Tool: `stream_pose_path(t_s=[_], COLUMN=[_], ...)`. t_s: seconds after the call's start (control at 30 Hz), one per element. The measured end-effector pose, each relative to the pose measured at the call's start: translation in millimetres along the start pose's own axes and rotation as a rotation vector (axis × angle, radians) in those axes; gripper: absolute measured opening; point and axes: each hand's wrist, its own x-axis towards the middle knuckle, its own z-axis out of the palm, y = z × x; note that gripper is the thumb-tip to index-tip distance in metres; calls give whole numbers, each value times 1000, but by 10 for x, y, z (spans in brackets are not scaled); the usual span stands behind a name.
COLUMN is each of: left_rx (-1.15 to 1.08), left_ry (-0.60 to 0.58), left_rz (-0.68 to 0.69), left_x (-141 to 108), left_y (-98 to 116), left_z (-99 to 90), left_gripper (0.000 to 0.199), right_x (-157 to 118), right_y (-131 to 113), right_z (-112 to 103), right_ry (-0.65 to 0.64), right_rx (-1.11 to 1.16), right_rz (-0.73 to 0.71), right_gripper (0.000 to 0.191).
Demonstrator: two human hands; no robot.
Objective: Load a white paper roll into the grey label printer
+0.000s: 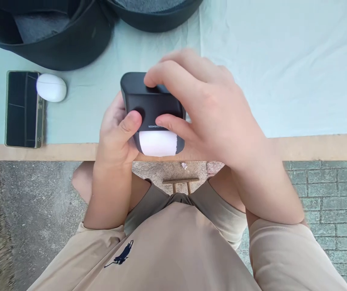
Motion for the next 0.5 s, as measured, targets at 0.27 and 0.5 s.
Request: stream_pose_path(t_s=[0.27,0.5], left_rx=[-164,-138], left_ry=[-38,9], left_rz=[27,-20], left_x=[44,32], left_y=[8,20], left_z=[-26,-14], left_gripper=[32,32], right_x=[-59,-67], right_y=[24,46], right_z=[-13,-35], right_ry=[85,0], right_rx=[-12,9], right_rz=[-85,-107], right_gripper=[30,44])
